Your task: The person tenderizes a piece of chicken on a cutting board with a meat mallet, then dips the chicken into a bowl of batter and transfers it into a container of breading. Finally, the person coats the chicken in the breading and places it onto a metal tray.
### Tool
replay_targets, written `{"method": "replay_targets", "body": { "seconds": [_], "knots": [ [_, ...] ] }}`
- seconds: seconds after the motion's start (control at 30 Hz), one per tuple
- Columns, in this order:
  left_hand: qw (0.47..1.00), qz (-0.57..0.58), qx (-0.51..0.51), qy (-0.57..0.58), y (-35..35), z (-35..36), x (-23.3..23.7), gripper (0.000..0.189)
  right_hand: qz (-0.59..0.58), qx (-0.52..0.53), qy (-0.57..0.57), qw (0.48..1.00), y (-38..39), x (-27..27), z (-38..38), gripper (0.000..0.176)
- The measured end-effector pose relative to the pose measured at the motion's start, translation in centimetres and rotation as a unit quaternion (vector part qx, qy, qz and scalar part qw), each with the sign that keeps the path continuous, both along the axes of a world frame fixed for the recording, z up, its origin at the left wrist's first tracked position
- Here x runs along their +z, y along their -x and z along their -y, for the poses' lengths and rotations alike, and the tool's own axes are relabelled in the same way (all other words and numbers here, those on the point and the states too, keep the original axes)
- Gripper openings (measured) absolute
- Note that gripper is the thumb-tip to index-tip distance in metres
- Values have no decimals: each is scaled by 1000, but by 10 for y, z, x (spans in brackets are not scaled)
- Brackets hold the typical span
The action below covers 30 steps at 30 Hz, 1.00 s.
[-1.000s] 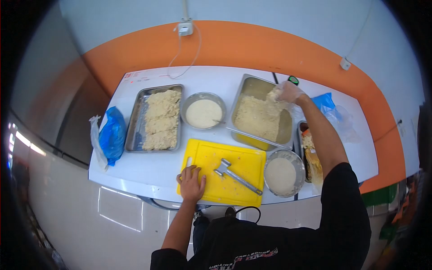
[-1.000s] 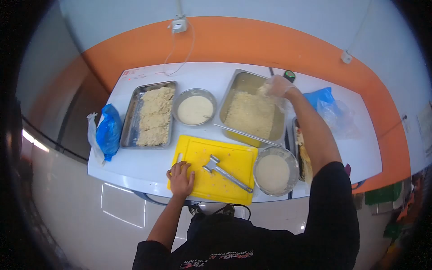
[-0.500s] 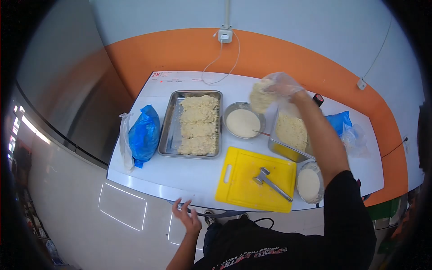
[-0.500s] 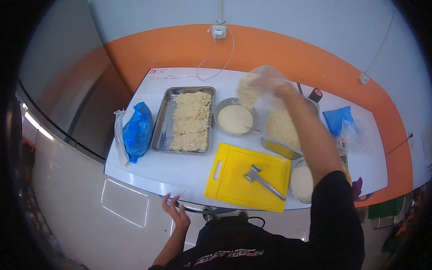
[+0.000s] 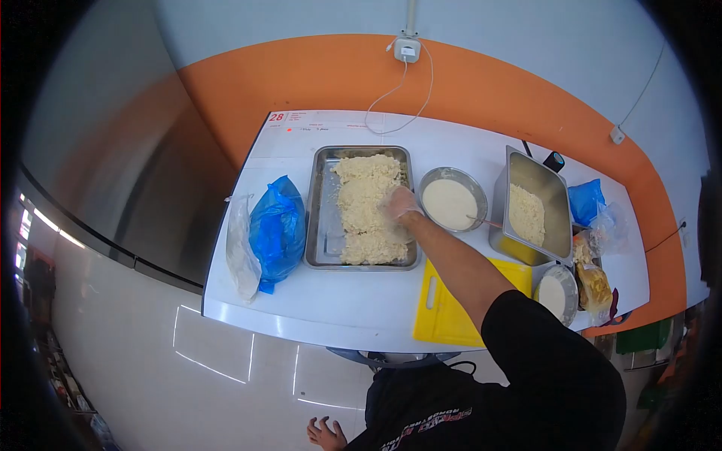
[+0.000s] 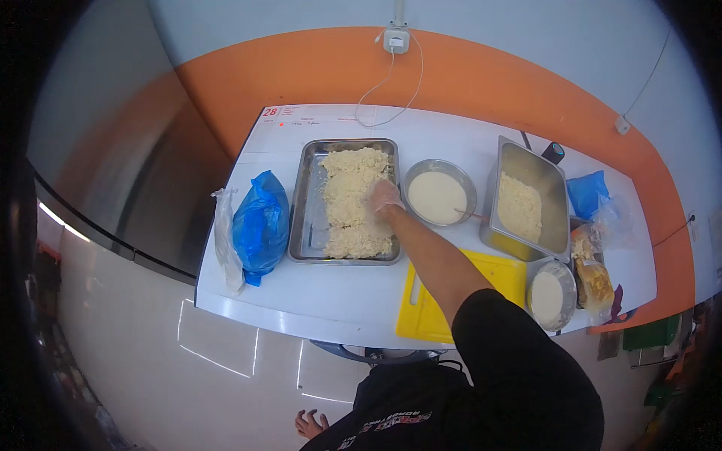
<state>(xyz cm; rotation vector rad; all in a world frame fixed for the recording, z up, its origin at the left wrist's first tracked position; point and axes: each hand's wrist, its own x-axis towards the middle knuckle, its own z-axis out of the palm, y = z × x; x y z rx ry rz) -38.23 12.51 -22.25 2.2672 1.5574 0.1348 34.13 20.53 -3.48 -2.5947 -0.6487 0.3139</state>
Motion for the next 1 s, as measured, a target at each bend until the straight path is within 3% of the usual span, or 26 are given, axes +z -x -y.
{"method": "replay_targets", "body": {
  "seconds": [0.17,0.23,0.37,0.43,0.5,0.6,0.73,0.8,0.83,0.87,0.93,1.0],
  "knots": [
    [999,-28,-30,31,3,-9,-18,33,41,36,24,998,3,26,6,57],
    [998,-26,-35,39,-8,-15,-18,33,104,-5,-37,994,1,33,7,50],
    [996,-8,-48,73,-34,-26,1,32,158,18,-52,986,17,40,16,43],
    [992,-11,-59,109,-42,-29,7,34,391,184,18,902,19,-14,10,47],
    [991,-14,-73,107,-48,-30,8,35,105,136,132,976,79,39,9,42],
    [997,6,-66,46,-43,-28,-15,31,133,98,53,985,90,24,9,51],
    [996,-39,-63,42,-32,-33,-34,31,102,109,91,985,86,16,6,52],
    [997,-43,-44,36,-33,-39,-33,32,220,101,2,970,79,26,8,54],
    [998,-47,-17,34,-31,-40,-32,34,219,98,1,971,77,41,12,54],
    [1000,-26,-5,12,-32,-44,-33,33,97,34,-124,987,71,59,19,52],
    [1000,1,21,-7,-37,-47,-23,32,-93,-80,-347,930,43,77,40,46],
    [998,31,35,-40,-45,-50,-13,34,-63,-28,-527,847,-30,53,82,37]
  ]
}}
